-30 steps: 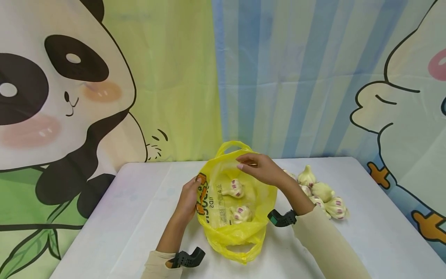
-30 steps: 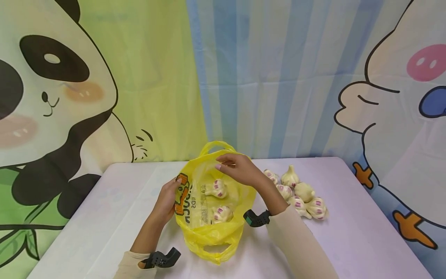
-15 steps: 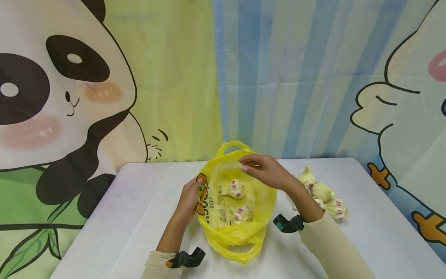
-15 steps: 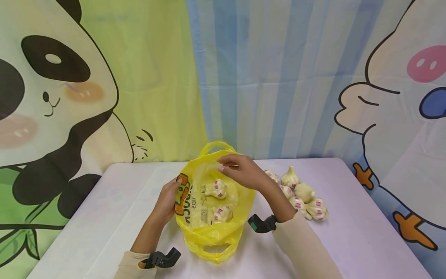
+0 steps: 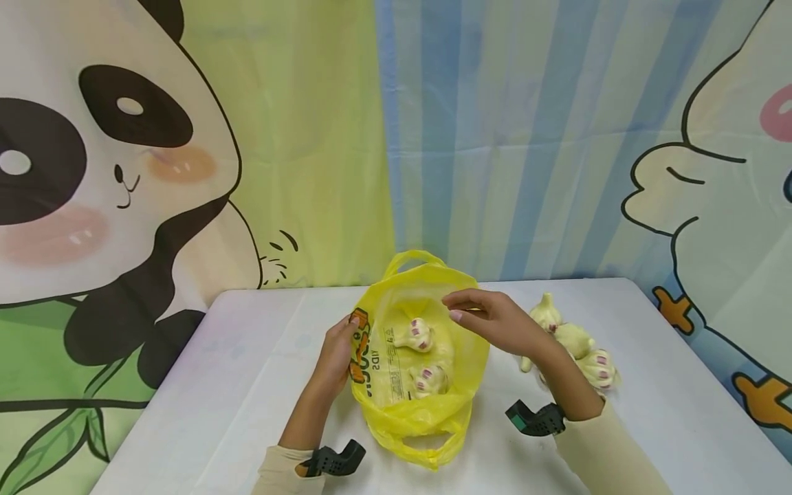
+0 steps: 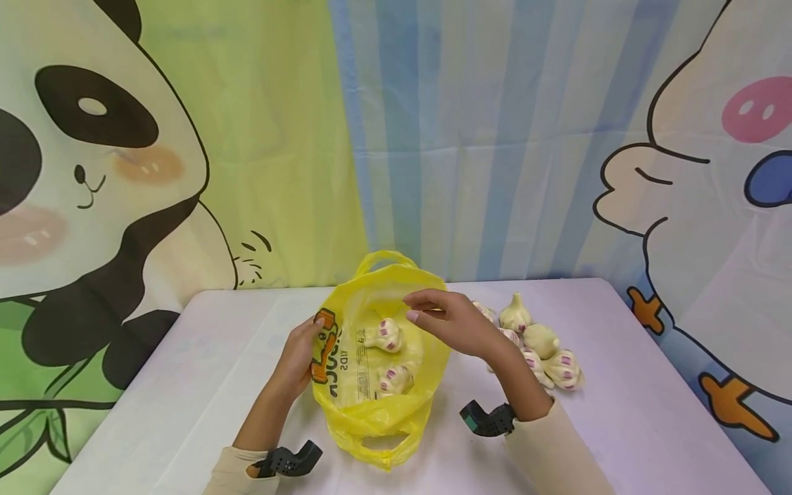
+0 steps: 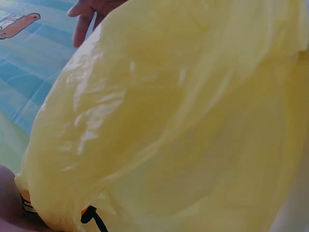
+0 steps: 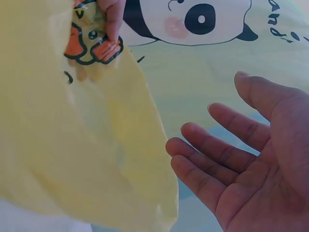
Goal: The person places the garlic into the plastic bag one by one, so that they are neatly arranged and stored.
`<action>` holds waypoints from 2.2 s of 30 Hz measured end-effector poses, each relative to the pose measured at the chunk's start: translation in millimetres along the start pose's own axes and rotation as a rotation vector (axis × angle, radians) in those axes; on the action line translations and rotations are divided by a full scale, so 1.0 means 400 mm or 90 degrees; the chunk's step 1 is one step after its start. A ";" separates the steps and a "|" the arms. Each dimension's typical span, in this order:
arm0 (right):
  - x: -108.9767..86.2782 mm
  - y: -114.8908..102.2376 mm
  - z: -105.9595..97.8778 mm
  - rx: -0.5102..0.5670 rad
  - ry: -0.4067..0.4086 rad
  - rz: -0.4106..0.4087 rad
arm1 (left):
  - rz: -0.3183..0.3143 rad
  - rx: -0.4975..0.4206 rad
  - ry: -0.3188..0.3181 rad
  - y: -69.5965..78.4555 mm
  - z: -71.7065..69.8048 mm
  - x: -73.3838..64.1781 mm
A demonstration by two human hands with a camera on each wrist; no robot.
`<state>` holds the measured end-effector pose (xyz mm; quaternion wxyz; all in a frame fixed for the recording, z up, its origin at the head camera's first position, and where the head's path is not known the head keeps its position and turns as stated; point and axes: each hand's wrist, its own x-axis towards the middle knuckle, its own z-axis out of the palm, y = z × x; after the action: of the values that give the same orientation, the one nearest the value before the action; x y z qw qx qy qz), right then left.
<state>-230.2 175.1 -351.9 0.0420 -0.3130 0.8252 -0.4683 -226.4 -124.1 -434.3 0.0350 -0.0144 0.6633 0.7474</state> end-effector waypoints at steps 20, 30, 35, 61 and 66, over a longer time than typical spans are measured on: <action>-0.107 0.040 -0.021 0.016 0.020 0.014 | -0.010 -0.007 -0.008 -0.003 0.006 -0.001; -0.152 0.058 -0.037 0.007 0.051 0.030 | -0.011 -0.006 -0.002 -0.005 0.003 -0.001; -0.163 0.064 -0.037 0.006 0.065 0.024 | -0.010 -0.007 0.005 -0.006 0.000 -0.001; -0.306 0.199 -0.075 -0.058 0.214 -0.019 | -0.010 0.000 0.003 -0.007 0.006 0.005; -0.315 0.221 -0.090 -0.059 0.241 -0.013 | -0.011 -0.006 0.002 -0.007 0.007 0.005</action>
<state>-184.4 304.4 -430.8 -0.1329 -0.2295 0.8358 -0.4807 -228.3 -121.0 -436.8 0.0402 -0.0217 0.6597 0.7502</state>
